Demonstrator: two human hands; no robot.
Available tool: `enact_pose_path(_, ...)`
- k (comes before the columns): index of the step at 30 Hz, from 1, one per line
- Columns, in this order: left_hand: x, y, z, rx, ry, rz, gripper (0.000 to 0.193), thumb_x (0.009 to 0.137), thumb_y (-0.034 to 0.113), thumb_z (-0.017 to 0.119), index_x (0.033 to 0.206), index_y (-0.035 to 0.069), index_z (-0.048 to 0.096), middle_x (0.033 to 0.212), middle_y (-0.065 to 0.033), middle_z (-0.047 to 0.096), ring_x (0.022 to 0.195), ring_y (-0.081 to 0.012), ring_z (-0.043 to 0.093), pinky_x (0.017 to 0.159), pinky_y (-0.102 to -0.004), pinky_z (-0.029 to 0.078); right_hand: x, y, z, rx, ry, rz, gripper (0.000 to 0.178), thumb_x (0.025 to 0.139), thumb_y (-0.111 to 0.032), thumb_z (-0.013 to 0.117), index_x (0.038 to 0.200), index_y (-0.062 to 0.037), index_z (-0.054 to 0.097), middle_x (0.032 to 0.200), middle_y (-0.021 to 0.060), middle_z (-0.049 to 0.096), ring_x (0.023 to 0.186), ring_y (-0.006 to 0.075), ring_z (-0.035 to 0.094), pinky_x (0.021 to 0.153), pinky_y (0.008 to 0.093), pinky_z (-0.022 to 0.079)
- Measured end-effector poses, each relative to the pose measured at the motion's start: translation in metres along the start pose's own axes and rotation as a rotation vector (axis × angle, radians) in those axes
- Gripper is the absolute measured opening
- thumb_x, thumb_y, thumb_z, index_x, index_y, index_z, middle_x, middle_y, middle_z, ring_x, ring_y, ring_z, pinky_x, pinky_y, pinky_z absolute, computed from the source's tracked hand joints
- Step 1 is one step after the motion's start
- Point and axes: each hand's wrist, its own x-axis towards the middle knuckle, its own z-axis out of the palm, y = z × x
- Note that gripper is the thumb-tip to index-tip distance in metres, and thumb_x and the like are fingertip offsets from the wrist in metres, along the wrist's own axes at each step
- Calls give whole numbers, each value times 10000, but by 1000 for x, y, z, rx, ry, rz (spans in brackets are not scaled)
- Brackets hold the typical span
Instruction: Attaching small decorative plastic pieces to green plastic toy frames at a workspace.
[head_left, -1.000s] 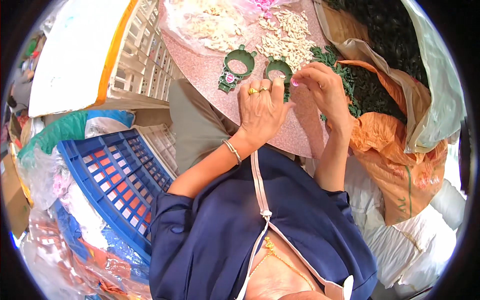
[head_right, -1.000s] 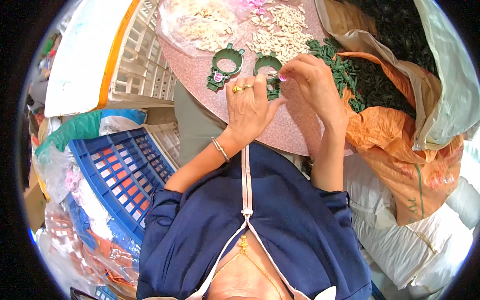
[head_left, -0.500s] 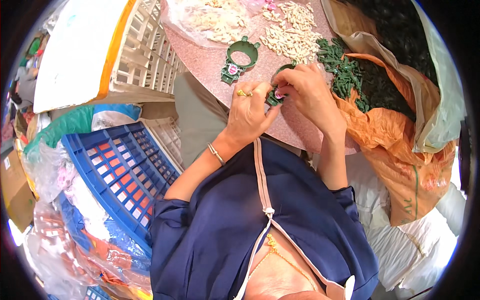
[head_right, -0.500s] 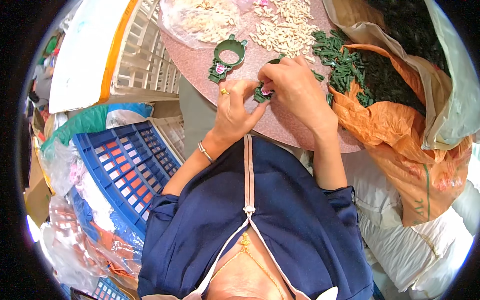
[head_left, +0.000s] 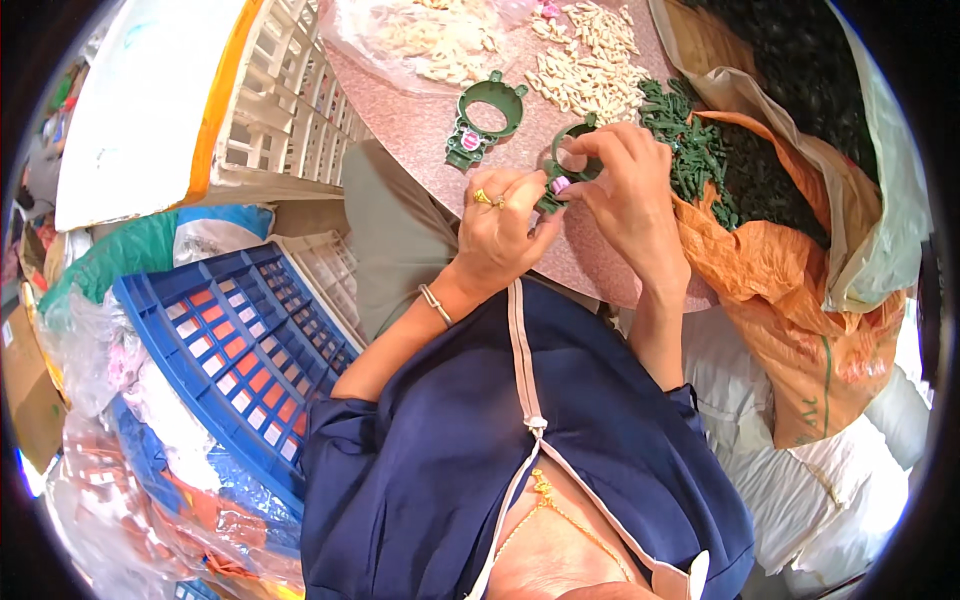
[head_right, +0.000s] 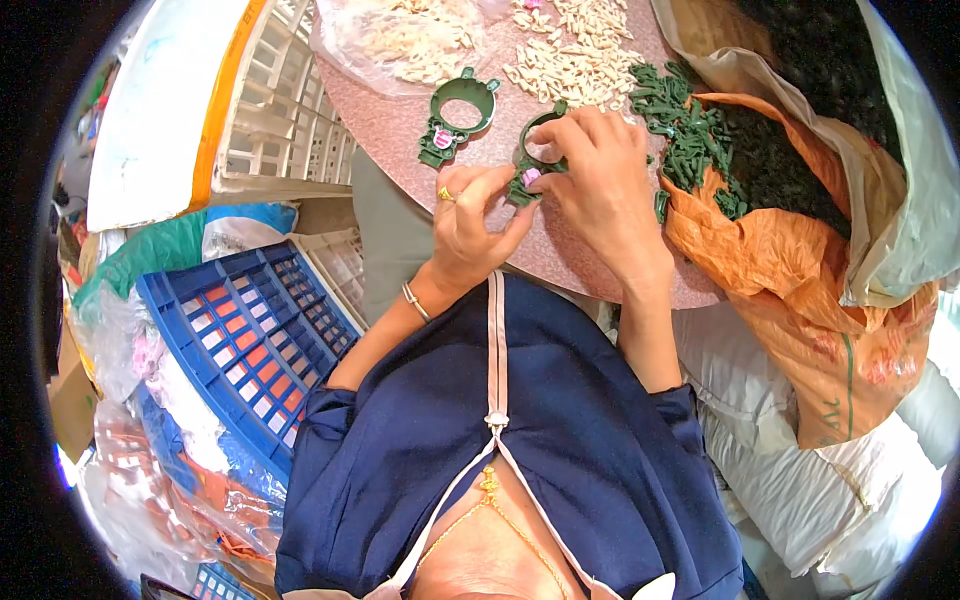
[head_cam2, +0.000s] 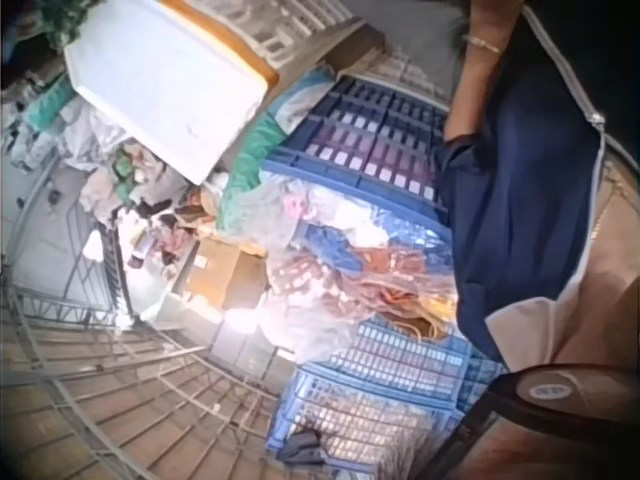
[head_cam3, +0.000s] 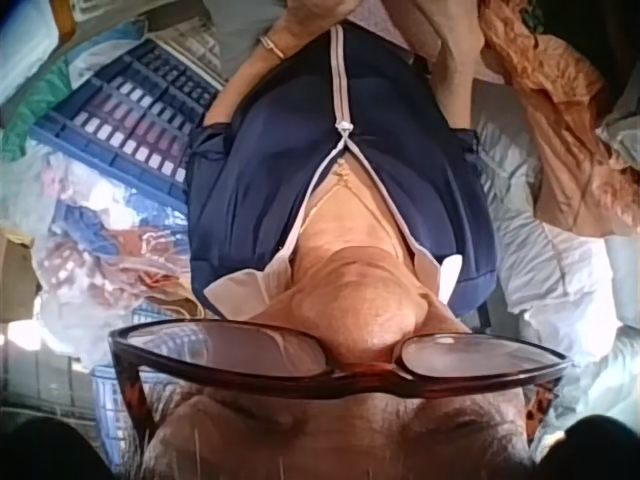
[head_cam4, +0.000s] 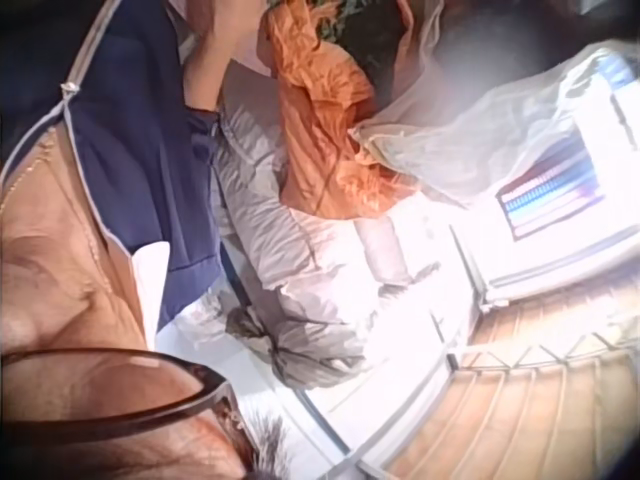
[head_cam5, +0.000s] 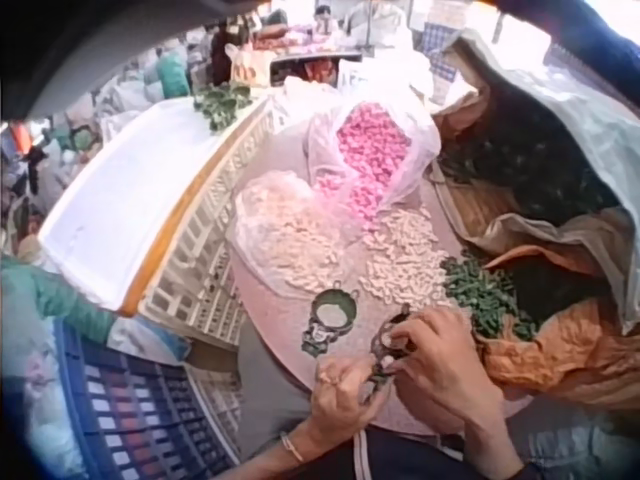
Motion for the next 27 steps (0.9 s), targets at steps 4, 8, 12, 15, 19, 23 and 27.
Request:
enact_pose_path(4,0,-1,1,-31,18,2,615,679,50,834,1201,32,511,1029,-114,633,921,-292,611,841,-456,444,2,-1,-4,-8,31,24,352,704,-113,799,1026,-133,657,950,39,593,968,249,574,862,390,373)
enact_pose_path(8,-4,-1,1,13,28,38,612,682,49,835,1202,29,513,1005,-110,631,906,-287,606,839,-447,447,2,-4,4,14,9,40,314,714,-90,786,992,-110,641,941,51,598,957,253,576,857,390,374)
enact_pose_path(12,-2,-1,2,17,39,-10,609,681,51,837,1198,25,516,975,-98,623,891,-280,601,818,-438,452,-2,-7,-2,121,118,179,318,710,-33,776,985,-82,624,918,57,602,917,265,590,829,384,386)
enact_pose_path(15,-1,0,3,-5,61,0,599,682,46,833,1191,25,518,958,-93,616,870,-279,601,814,-438,452,-1,-1,3,122,131,116,300,687,-14,798,930,-43,623,879,67,613,812,252,589,747,367,449)
enact_pose_path(19,-2,1,1,36,63,-29,562,694,47,824,1163,35,515,930,-95,608,832,-287,595,812,-447,444,-5,-2,13,159,145,121,198,751,-10,750,901,-19,622,867,101,617,796,266,602,720,374,466)
enact_pose_path(23,-1,6,3,146,21,-130,515,734,94,797,1145,38,491,923,-117,601,841,-306,575,808,-469,429,-8,25,2,67,361,306,136,840,64,670,957,0,693,908,102,663,835,198,658,745,272,515)
enact_pose_path(27,1,6,3,208,10,-117,512,743,116,786,1151,32,489,920,-125,597,851,-310,567,818,-471,421,-3,43,10,56,155,229,153,840,25,680,983,-8,725,909,122,680,829,264,670,739,342,516)
